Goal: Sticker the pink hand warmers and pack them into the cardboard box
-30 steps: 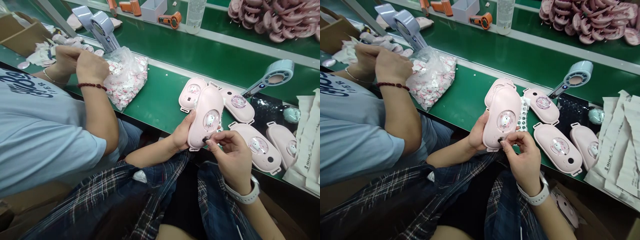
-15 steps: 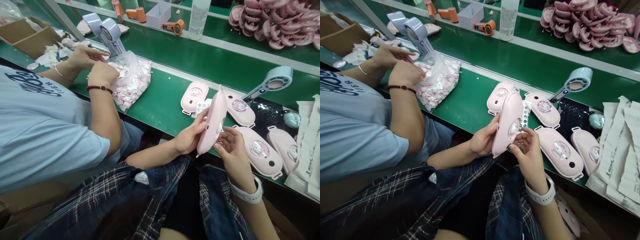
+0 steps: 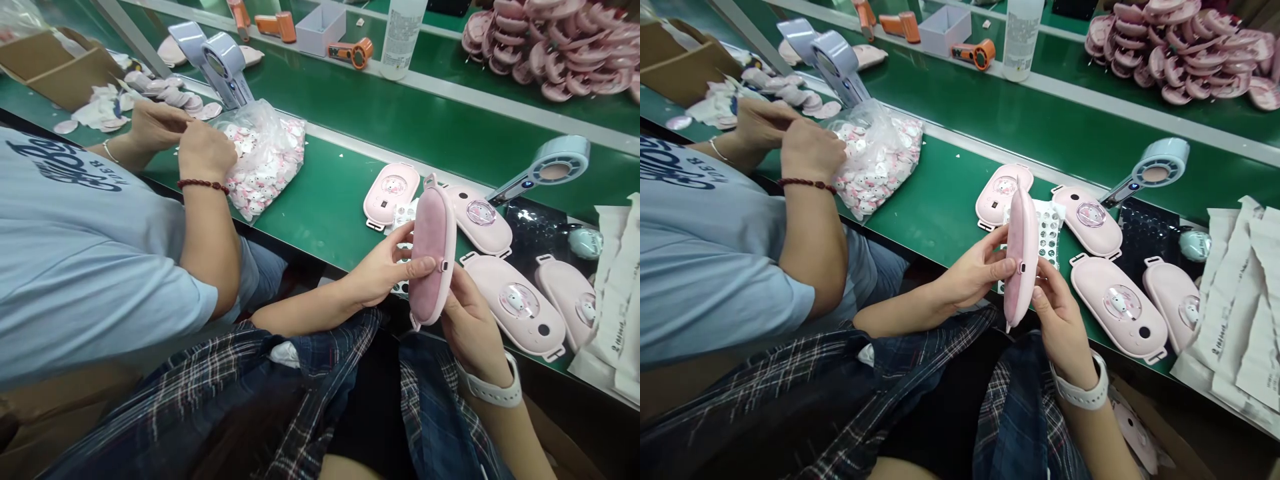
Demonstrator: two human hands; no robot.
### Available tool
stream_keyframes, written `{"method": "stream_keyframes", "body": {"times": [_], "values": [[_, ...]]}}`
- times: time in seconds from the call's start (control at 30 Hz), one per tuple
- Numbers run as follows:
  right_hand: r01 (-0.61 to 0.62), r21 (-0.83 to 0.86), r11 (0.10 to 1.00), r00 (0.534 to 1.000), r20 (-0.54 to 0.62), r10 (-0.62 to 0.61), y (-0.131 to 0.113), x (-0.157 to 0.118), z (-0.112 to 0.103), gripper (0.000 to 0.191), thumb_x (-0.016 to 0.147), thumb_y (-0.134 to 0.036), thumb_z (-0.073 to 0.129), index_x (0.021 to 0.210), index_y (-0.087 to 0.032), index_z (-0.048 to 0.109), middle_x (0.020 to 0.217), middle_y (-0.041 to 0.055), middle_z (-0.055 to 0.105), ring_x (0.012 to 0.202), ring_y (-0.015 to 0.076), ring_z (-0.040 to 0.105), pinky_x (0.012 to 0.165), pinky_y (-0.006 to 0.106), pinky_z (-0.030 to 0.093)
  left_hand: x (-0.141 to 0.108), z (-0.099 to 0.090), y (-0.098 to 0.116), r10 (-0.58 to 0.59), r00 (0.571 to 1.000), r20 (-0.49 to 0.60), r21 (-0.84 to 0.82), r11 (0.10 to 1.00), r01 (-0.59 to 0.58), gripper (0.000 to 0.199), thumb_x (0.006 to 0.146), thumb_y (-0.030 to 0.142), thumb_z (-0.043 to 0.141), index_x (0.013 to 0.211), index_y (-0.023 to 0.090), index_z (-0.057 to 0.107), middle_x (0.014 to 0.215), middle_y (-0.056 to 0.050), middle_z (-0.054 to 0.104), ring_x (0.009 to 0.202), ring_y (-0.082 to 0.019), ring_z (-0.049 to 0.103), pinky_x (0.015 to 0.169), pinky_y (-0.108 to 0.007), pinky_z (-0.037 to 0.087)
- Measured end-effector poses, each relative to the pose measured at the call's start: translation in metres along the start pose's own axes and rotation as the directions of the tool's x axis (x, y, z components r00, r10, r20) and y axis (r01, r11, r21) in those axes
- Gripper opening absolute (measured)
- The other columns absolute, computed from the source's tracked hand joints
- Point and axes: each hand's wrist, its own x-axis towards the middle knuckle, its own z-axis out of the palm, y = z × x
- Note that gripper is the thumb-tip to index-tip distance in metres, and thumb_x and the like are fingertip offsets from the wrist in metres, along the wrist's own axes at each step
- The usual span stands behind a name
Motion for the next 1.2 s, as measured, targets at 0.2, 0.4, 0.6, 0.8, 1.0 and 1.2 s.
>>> {"method": "stream_keyframes", "body": {"times": [0.2,0.4,0.6,0.8,1.0,1.2], "values": [[0.180,-0.141,0.973,0.984,0.021,-0.179,-0.015,-0.008,0.010,0.081,0.088,-0.076,0.064,0.150,-0.026,0.049,0.153,0.0141,0.053,0.139,0.0350,0.054,0.114,0.053,0.049,-0.001,0.000,-0.014,0.081,0.994,-0.072,0.080,0.994,-0.075,0.089,0.067,0.049,0.095,0.138,0.024,0.047,0.147,-0.015,0.047,0.129,-0.032,0.054,0.099,-0.042,0.054],[0.254,-0.474,0.843,0.962,0.028,-0.273,-0.039,-0.014,0.013,0.056,0.098,-0.046,0.066,0.149,-0.027,0.054,0.148,0.0095,0.061,0.136,0.0321,0.057,0.116,0.053,0.045,-0.019,-0.006,0.011,0.549,0.836,0.007,0.652,0.632,-0.420,0.099,0.077,0.036,0.089,0.157,0.031,0.030,0.172,-0.009,0.015,0.161,-0.038,0.009,0.129,-0.055,0.024],[0.224,-0.460,0.859,0.913,0.406,-0.021,-0.052,-0.024,0.005,0.036,0.101,-0.046,0.062,0.134,-0.031,0.068,0.117,0.0003,0.077,0.095,0.0234,0.074,0.084,0.035,0.059,-0.042,-0.004,0.057,0.020,0.868,0.496,0.860,0.124,-0.495,0.022,0.100,0.028,0.059,0.112,0.026,0.077,0.110,-0.007,0.074,0.111,-0.028,0.066,0.113,-0.049,0.042],[0.149,-0.512,0.846,0.879,0.460,0.124,-0.030,-0.034,0.006,0.034,0.102,-0.038,0.060,0.136,-0.031,0.064,0.126,0.0029,0.073,0.112,0.0277,0.070,0.095,0.041,0.055,-0.055,-0.026,0.015,-0.090,0.888,0.451,0.891,0.097,-0.443,0.035,0.106,0.037,0.048,0.105,0.016,0.076,0.099,-0.011,0.075,0.094,-0.024,0.065,0.086,-0.036,0.050],[0.158,-0.645,0.748,0.880,0.436,0.190,0.031,-0.033,0.025,0.019,0.101,-0.030,0.061,0.114,-0.017,0.068,0.104,0.0083,0.067,0.093,0.0248,0.066,0.083,0.037,0.052,-0.069,-0.069,-0.043,-0.084,0.936,0.343,0.938,0.083,-0.336,0.030,0.105,0.040,0.054,0.104,0.019,0.075,0.095,-0.007,0.074,0.094,-0.021,0.064,0.086,-0.033,0.051],[0.192,-0.841,0.505,0.860,0.392,0.326,0.074,-0.026,0.063,0.024,0.106,-0.028,0.052,0.118,-0.015,0.069,0.116,0.0110,0.066,0.093,0.0252,0.068,0.073,0.032,0.045,-0.093,-0.103,-0.077,-0.035,0.965,0.259,0.961,-0.088,-0.262,0.038,0.108,0.035,0.043,0.092,0.014,0.070,0.087,-0.007,0.069,0.087,-0.020,0.061,0.082,-0.033,0.050]]}}
